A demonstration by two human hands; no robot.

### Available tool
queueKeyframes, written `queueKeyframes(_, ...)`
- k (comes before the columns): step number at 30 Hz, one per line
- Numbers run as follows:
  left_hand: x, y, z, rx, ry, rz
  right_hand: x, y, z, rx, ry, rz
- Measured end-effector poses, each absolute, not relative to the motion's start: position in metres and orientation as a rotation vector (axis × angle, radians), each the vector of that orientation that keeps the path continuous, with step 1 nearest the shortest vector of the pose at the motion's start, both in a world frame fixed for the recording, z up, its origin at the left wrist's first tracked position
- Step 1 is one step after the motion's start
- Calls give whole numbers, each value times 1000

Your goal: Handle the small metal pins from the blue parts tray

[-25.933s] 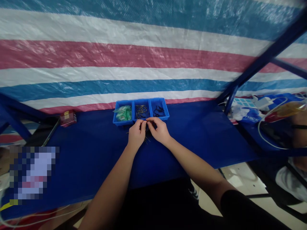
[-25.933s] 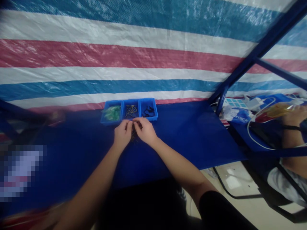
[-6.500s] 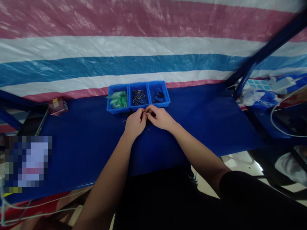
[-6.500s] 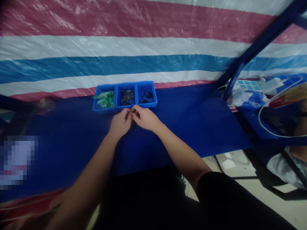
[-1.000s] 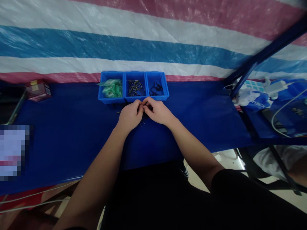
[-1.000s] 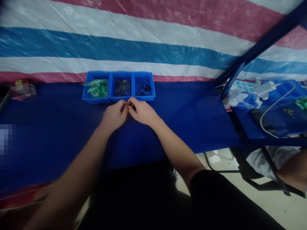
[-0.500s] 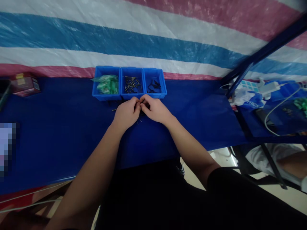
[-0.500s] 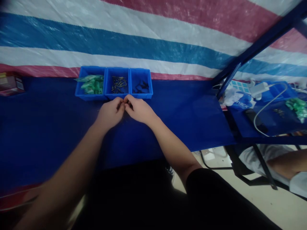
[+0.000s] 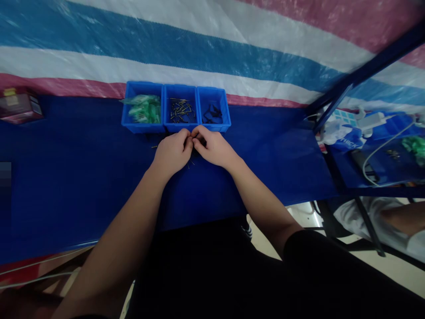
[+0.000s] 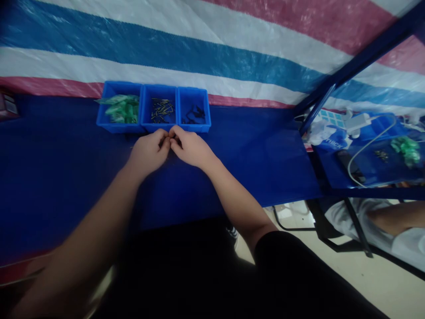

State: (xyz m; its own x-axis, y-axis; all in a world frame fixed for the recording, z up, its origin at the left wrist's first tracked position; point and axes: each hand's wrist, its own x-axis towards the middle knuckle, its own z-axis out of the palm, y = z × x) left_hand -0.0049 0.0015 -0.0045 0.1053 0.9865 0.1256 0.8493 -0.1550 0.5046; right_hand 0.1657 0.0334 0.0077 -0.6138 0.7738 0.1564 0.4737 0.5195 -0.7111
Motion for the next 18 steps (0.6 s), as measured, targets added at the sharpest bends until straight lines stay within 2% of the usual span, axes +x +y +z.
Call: queueKeyframes(18,-5,2,-6,2075,1802,650,166,33,8,-1009,-2317,863)
